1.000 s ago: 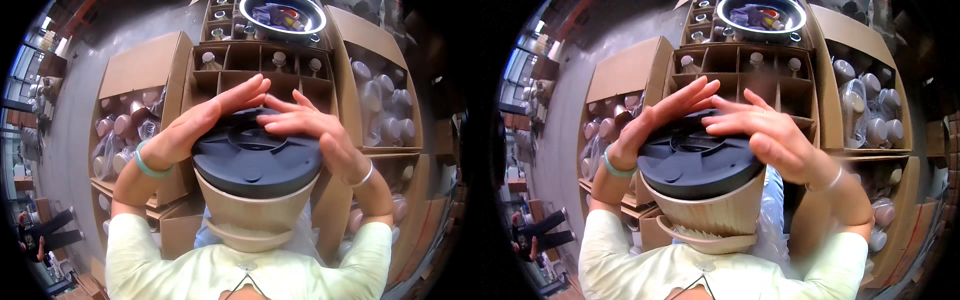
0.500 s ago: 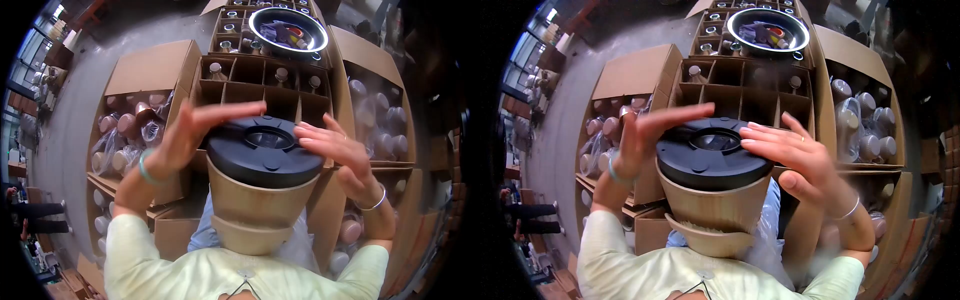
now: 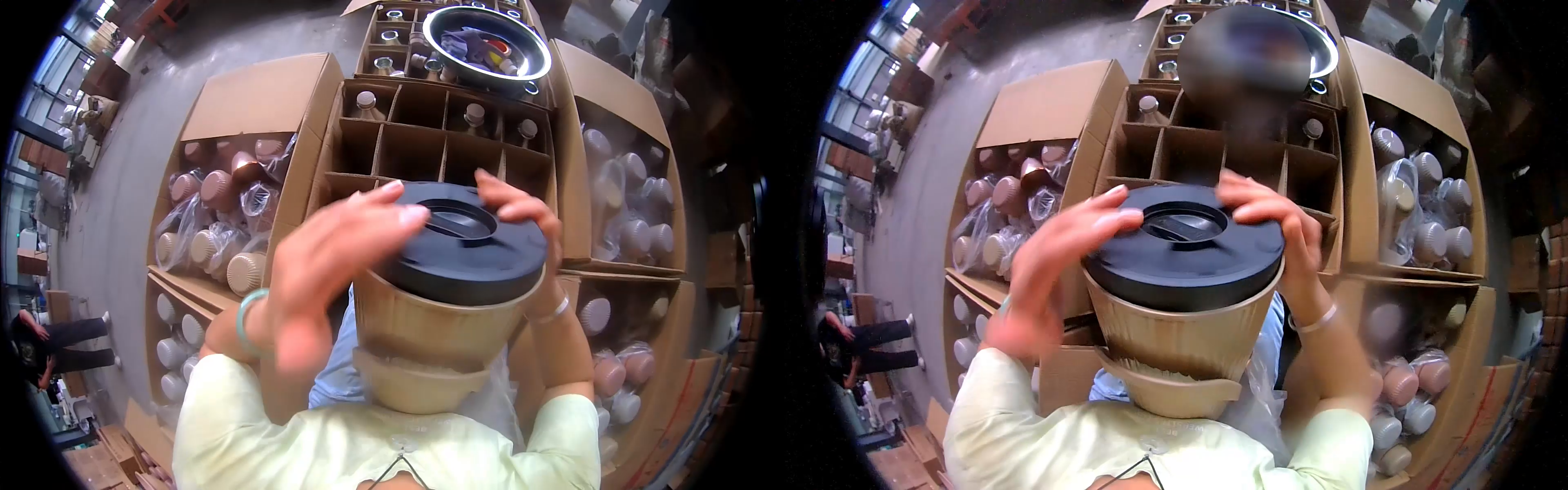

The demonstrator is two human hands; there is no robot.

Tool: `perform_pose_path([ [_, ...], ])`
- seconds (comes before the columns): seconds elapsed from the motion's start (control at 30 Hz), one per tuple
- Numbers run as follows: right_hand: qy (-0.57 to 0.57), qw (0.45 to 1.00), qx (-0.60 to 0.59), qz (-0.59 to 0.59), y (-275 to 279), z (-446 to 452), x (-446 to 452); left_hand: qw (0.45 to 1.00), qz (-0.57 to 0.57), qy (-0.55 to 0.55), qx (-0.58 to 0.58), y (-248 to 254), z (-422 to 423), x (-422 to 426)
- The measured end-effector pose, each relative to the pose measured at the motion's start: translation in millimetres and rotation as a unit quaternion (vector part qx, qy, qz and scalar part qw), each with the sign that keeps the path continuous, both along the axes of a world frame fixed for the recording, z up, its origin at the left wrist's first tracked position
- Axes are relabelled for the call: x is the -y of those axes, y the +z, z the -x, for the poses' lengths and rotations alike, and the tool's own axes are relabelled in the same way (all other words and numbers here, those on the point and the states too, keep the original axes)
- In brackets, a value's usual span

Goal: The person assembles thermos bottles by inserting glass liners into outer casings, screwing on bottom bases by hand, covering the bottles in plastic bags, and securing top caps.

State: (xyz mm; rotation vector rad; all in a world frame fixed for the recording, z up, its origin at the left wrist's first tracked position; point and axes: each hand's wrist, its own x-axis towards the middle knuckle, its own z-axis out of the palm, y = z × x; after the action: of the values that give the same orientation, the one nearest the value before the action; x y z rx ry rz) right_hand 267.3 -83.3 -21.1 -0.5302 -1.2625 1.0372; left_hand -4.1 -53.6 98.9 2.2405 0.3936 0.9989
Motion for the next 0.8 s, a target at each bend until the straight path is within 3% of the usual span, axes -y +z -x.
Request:
perform_pose_path([
  [0.07, 0.062, 0.983, -0.119, 0.124, -1.3, 21.1, -11.0, 0.998, 0.044, 0.026, 0.04, 13.8, -1.1, 21.0],
  [0.1, 0.018, 0.989, -0.091, 0.119, 5.5, 21.5, -11.4, 0.995, 0.065, 0.039, 0.062, 20.7, -1.7, 31.3],
  [0.13, -0.026, 0.991, -0.061, 0.116, 12.2, 22.0, -11.7, 0.976, 0.163, 0.119, 0.079, 19.6, -2.7, 35.7],
  [0.2, -0.139, 0.99, 0.012, 0.01, 45.8, 25.1, 4.2, 0.969, 0.207, 0.081, 0.103, 2.8, -6.6, 8.6],
  [0.27, -0.074, 0.975, 0.18, -0.11, 56.8, 0.8, 14.7, 0.978, 0.188, 0.043, 0.086, -11.2, -10.7, -4.1],
  [0.3, -0.05, 0.977, 0.194, -0.074, 43.9, -4.1, 13.9, 0.995, 0.087, 0.017, 0.052, -13.3, -10.8, 6.0],
  [0.37, 0.026, 0.988, 0.031, 0.151, 19.0, -6.8, 4.6, 0.984, 0.028, -0.105, 0.14, -10.9, -6.1, 27.6],
  [0.4, 0.011, 0.971, 0.156, 0.183, 2.6, -27.0, -11.2, 0.973, 0.065, -0.121, 0.184, -16.4, -6.8, 27.8],
  [0.43, -0.067, 0.978, 0.156, 0.12, 16.3, -23.2, -6.2, 0.959, 0.099, -0.138, 0.228, -21.8, -7.4, 28.1],
  [0.47, -0.141, 0.975, 0.16, 0.054, 42.0, -17.0, -0.1, 0.968, 0.142, -0.058, 0.199, -21.7, -14.0, 17.3],
  [0.53, -0.064, 0.979, 0.182, -0.068, 57.8, -11.1, 11.1, 0.959, 0.225, 0.11, 0.132, -18.7, -21.3, 1.3],
  [0.57, -0.019, 0.974, 0.187, -0.126, 65.9, -8.1, 16.9, 0.992, 0.118, 0.043, 0.018, -15.5, -13.6, -2.1],
  [0.6, -0.079, 0.966, 0.237, -0.071, 44.8, -6.7, 15.2, 0.998, 0.046, 0.049, -0.009, -8.6, -12.5, 1.3],
  [0.63, -0.005, 0.983, 0.166, 0.073, 31.1, -16.4, 2.2, 0.997, -0.026, 0.058, -0.032, -1.5, -11.6, 4.9],
  [0.67, -0.057, 0.941, 0.3, 0.148, 31.3, -29.1, -9.4, 0.997, 0.012, 0.065, -0.036, -1.1, -12.2, 4.5],
  [0.73, -0.133, 0.966, 0.213, 0.064, 43.1, -20.5, -2.3, 0.992, 0.086, 0.08, -0.038, -1.2, -15.1, 1.2],
  [0.8, -0.075, 0.953, 0.293, 0.004, 68.2, -9.2, 12.2, 0.979, 0.17, 0.103, -0.042, -1.2, -15.4, 5.2],
])
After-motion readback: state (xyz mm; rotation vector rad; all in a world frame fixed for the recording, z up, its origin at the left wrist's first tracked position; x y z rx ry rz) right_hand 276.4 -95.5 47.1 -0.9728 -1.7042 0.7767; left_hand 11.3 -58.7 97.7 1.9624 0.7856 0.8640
